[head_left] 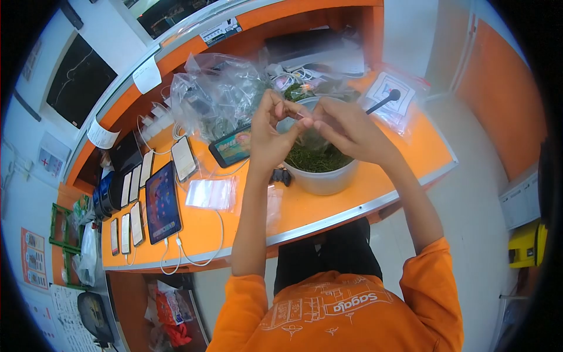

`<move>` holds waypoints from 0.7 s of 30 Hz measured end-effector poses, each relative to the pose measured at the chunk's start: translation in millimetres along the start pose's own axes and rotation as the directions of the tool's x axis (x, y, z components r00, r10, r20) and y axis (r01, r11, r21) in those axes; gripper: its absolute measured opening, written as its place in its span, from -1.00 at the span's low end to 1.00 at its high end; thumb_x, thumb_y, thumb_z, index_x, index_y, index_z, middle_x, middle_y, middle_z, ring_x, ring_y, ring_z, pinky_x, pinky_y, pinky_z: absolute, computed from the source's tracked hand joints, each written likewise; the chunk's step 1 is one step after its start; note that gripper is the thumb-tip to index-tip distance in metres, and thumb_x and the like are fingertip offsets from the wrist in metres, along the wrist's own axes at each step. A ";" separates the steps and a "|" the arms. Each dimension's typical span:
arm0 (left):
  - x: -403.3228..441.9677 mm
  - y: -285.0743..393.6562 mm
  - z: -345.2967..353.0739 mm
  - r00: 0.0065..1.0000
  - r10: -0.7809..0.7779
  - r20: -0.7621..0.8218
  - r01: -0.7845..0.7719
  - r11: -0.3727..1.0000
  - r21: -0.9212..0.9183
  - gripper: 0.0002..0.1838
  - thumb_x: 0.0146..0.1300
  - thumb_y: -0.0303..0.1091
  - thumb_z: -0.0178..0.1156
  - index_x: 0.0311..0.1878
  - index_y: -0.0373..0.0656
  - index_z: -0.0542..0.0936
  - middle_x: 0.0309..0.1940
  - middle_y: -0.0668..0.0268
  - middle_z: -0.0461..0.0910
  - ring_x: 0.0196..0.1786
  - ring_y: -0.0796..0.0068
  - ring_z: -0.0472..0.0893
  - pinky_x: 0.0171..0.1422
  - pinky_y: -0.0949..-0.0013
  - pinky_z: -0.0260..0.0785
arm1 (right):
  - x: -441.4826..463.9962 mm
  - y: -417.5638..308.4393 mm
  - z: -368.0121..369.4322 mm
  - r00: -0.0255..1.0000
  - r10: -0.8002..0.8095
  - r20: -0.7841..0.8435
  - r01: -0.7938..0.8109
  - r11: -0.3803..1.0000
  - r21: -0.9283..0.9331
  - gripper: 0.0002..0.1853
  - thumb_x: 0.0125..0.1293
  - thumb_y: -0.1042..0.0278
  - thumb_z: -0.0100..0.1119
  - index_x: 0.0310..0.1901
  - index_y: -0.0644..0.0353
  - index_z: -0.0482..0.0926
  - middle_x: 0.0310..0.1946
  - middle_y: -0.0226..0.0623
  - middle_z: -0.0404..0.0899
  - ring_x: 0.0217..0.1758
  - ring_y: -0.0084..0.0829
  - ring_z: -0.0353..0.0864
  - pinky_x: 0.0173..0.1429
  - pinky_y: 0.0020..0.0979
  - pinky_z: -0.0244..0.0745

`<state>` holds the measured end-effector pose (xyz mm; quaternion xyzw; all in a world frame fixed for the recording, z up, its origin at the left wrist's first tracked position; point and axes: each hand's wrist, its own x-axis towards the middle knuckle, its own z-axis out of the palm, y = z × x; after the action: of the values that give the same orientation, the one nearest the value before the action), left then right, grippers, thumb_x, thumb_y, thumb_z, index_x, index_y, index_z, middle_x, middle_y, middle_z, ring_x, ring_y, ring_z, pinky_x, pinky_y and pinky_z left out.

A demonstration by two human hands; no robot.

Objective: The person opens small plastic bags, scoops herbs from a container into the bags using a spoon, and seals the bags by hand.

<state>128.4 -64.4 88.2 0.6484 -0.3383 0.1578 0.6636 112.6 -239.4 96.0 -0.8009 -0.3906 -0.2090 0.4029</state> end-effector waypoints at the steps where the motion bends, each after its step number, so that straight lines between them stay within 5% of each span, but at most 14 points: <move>1: -0.1 0.1 -0.4 1.000 -0.003 -0.008 0.003 1.000 0.017 -0.53 -0.04 -0.60 0.31 -0.41 -0.08 0.13 -0.42 0.23 0.53 -0.29 0.58 0.51 -0.08 0.49 0.35 | 0.0 0.1 0.9 1.000 -0.013 -0.014 0.012 1.000 -0.012 -0.83 0.17 0.35 0.03 -0.28 0.23 0.35 -0.49 -0.09 0.45 -0.36 -0.08 0.47 -0.30 -0.20 0.31; 12: 2.2 13.3 -10.3 0.991 -0.112 -0.071 0.116 0.992 0.051 -0.53 -0.04 -0.65 0.28 -0.42 -0.08 0.12 -0.40 0.20 0.56 -0.28 0.58 0.52 -0.14 0.51 0.37 | -8.1 -1.2 1.0 0.998 0.010 -0.066 -0.012 0.999 -0.031 -0.84 0.23 0.35 0.02 -0.33 0.26 0.33 -0.53 -0.10 0.34 -0.44 -0.16 0.35 -0.36 -0.30 0.23; 18: 3.6 6.2 -22.2 0.999 -0.026 0.032 0.021 0.991 0.131 -0.55 0.00 -0.65 0.27 -0.42 -0.05 0.14 -0.35 0.24 0.54 -0.19 0.58 0.49 -0.07 0.49 0.36 | -16.0 -11.6 -11.7 0.974 0.188 0.123 -0.187 0.982 -0.020 -0.87 0.20 0.34 -0.02 -0.35 0.22 0.36 -0.56 -0.15 0.41 -0.42 -0.16 0.44 -0.33 -0.23 0.30; 21: 20.4 10.6 -27.3 0.987 0.034 -0.158 -0.017 0.994 0.106 -0.61 0.00 -0.63 0.25 -0.46 -0.11 0.16 -0.40 0.25 0.54 -0.28 0.57 0.49 -0.09 0.48 0.35 | -26.8 -4.1 -11.2 0.971 0.197 0.135 -0.195 0.980 -0.025 -0.87 0.20 0.34 -0.02 -0.39 0.22 0.38 -0.54 -0.15 0.44 -0.43 -0.17 0.45 -0.33 -0.24 0.32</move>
<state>143.0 -41.6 111.5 0.6629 -0.2838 0.2350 0.6518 92.8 -259.2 87.1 -0.8504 -0.3352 -0.1150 0.3890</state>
